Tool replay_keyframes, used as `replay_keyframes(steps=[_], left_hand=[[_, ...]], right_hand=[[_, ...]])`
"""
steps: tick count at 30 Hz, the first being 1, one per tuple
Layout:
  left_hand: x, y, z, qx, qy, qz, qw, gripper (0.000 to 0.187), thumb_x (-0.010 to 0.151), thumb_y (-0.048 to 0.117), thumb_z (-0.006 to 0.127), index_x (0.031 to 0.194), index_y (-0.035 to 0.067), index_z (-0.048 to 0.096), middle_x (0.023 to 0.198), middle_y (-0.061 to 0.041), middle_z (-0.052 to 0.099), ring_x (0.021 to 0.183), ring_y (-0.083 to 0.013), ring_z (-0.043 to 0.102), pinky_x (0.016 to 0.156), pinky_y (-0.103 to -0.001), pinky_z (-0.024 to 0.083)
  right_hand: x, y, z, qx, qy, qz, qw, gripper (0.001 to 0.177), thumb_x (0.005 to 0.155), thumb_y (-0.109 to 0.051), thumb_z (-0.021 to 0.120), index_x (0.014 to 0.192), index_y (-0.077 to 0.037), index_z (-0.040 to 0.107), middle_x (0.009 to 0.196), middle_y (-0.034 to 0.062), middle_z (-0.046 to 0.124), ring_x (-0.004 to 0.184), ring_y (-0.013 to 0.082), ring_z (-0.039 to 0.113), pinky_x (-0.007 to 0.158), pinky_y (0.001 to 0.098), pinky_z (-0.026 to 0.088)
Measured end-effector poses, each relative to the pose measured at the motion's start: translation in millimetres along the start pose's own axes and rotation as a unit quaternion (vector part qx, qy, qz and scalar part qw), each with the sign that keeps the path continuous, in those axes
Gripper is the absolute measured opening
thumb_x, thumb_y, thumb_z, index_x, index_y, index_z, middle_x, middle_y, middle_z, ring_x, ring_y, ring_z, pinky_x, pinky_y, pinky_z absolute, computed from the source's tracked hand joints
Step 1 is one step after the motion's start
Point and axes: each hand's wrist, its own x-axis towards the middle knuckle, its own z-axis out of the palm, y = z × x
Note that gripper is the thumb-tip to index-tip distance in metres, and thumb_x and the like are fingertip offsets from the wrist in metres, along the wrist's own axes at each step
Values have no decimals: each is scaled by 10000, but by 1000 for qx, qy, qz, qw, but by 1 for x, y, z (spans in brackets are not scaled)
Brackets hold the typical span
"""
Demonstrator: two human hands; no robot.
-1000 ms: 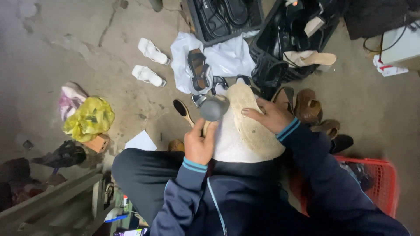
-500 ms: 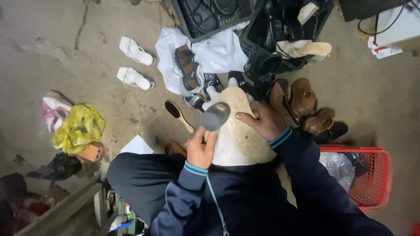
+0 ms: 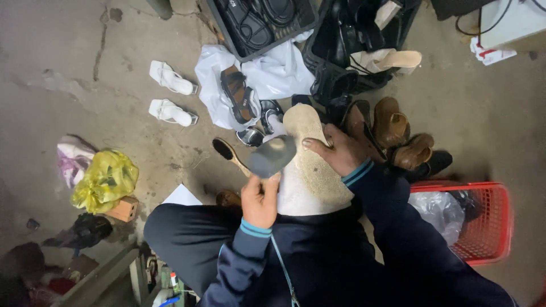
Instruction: Repairing a sandal by hammering the sole to ensure it is properly attached
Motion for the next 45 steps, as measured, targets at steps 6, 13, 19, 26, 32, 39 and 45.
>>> replay_keyframes(steps=[6, 13, 19, 26, 32, 39, 45], left_hand=[[-2, -6, -4, -58, 31, -48, 997, 144, 951, 126, 734, 837, 40, 740, 608, -54, 670, 684, -88, 559, 664, -360, 577], [-3, -23, 0, -28, -31, -70, 997, 308, 970, 221, 733, 726, 51, 650, 543, -50, 577, 565, -136, 538, 569, -291, 483], [-9, -8, -10, -2, -3, -68, 998, 334, 982, 260, 705, 712, 79, 631, 579, -143, 596, 594, -183, 568, 639, -351, 505], [-23, -14, -13, -19, -3, -87, 996, 302, 965, 201, 725, 711, 67, 631, 532, -94, 593, 567, -156, 543, 622, -319, 501], [-19, 21, -18, 18, -31, -73, 997, 217, 935, 237, 742, 796, 79, 690, 567, -89, 614, 614, -166, 579, 671, -359, 526], [-23, 20, -12, 51, -39, -61, 996, 302, 941, 311, 745, 800, 52, 682, 626, -175, 672, 637, -233, 684, 655, -353, 538], [-44, 7, -7, 124, -46, -71, 989, 288, 947, 363, 708, 931, 76, 714, 681, -199, 716, 747, -397, 738, 682, -472, 559]], right_hand=[[14, 22, 16, 6, 5, -2, 1000, 655, 878, -744, 653, 976, -101, 577, 936, 131, 675, 955, 313, 705, 819, 410, 561], [10, 11, 19, 44, 42, -22, 998, 624, 921, -584, 725, 1083, 8, 611, 1027, 264, 693, 1067, 446, 679, 877, 489, 550], [9, 28, 33, 75, 72, -99, 990, 527, 969, -491, 733, 926, 0, 546, 813, 150, 561, 868, 301, 624, 816, 351, 495], [20, 53, 53, 115, 98, -126, 981, 486, 953, -461, 764, 928, -27, 547, 808, 119, 524, 823, 250, 563, 773, 360, 486], [2, 17, 32, 84, 100, -131, 983, 477, 979, -445, 747, 924, -16, 544, 765, 88, 503, 773, 238, 559, 755, 368, 488], [-7, 12, 23, 41, 62, -57, 996, 717, 968, -555, 700, 1270, 86, 592, 1121, 312, 661, 1080, 469, 637, 933, 521, 510], [-13, 10, 23, 13, 51, -45, 998, 740, 990, -573, 646, 1354, 65, 555, 1299, 318, 615, 1227, 464, 579, 1045, 541, 467]])
